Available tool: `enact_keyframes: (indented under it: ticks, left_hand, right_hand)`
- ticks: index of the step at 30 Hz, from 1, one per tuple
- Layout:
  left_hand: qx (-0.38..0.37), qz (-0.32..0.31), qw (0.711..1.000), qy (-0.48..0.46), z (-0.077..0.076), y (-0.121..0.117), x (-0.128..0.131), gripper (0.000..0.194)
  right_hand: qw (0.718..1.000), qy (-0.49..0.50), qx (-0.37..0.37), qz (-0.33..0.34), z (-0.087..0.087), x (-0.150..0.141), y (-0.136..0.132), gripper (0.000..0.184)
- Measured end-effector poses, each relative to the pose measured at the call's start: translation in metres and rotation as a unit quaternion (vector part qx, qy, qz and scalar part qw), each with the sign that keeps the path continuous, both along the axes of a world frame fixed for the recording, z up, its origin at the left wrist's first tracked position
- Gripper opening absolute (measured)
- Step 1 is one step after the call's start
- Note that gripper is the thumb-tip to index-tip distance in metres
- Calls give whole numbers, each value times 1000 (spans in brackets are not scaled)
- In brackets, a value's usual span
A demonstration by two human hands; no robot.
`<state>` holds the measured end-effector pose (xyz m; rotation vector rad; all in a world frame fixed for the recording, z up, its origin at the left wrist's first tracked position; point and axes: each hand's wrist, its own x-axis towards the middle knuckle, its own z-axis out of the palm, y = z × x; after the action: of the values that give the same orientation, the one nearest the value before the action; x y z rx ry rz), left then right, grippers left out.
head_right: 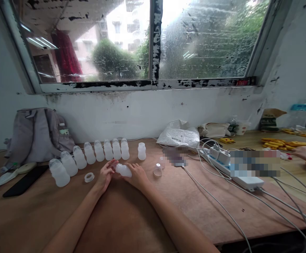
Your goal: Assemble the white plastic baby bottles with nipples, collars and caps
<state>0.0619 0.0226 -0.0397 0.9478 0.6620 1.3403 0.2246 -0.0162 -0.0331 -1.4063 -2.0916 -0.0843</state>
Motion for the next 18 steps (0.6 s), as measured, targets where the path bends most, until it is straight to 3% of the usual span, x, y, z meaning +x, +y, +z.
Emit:
enact_keyframes:
  ticks: [18]
  left_hand:
    - [-17,39,999,-31,-3,-1,3,38]
  right_hand:
    - [999,43,-15,-5,-3,0,4,51]
